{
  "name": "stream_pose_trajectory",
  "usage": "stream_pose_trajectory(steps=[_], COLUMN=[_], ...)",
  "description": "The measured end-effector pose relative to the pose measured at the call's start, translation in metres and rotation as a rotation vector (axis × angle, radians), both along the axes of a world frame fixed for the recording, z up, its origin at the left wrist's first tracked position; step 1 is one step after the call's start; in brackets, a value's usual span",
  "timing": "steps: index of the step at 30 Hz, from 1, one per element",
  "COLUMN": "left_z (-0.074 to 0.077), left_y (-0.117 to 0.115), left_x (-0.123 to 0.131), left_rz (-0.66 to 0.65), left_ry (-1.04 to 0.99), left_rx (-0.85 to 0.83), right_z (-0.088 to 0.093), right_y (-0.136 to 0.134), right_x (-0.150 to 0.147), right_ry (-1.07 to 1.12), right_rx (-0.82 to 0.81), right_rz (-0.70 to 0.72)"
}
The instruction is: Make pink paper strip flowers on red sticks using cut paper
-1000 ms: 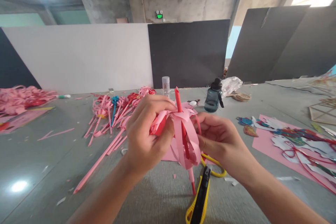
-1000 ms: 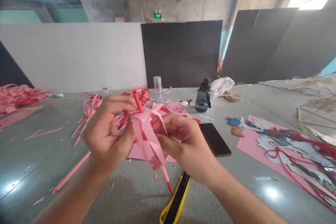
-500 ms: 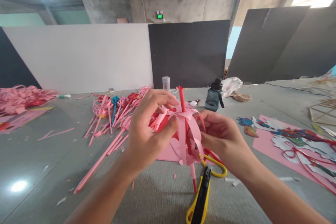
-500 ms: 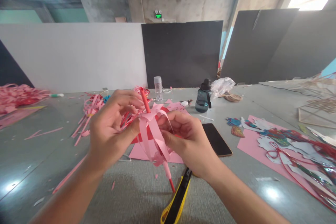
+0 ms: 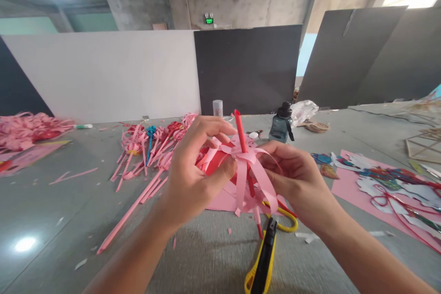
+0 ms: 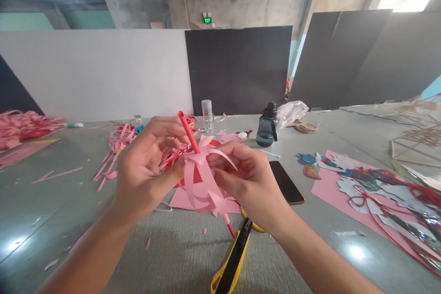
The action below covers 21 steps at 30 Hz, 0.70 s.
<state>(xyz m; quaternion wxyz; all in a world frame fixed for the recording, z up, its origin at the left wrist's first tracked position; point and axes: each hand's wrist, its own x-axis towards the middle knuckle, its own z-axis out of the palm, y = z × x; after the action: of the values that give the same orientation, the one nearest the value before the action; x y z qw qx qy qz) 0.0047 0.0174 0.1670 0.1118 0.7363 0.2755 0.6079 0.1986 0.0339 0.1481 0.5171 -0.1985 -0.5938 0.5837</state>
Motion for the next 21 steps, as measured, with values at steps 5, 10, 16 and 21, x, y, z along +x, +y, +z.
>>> stream_pose_trajectory(steps=[5,10,16,21], left_z=[-0.0003,0.0002,-0.0005,-0.0015], left_y=[0.0004,0.0009,0.0019,0.0019], left_x=[-0.0006,-0.0002,-0.0013,0.0009], left_rz=[0.002,0.007,-0.035,-0.023], left_ry=[0.018,0.030,0.072,0.086], left_rx=[-0.004,0.000,-0.015,-0.027], right_z=[-0.0005,0.0026,0.0029,0.0037], right_y=[-0.0012,-0.0021,-0.0021,-0.0022], right_x=[0.0008,-0.0005,-0.0004,0.0014], right_ry=[-0.011,0.024,0.029,0.021], right_rx=[0.029,0.033,0.023,0.011], right_rz=[-0.036,-0.015,-0.062,-0.070])
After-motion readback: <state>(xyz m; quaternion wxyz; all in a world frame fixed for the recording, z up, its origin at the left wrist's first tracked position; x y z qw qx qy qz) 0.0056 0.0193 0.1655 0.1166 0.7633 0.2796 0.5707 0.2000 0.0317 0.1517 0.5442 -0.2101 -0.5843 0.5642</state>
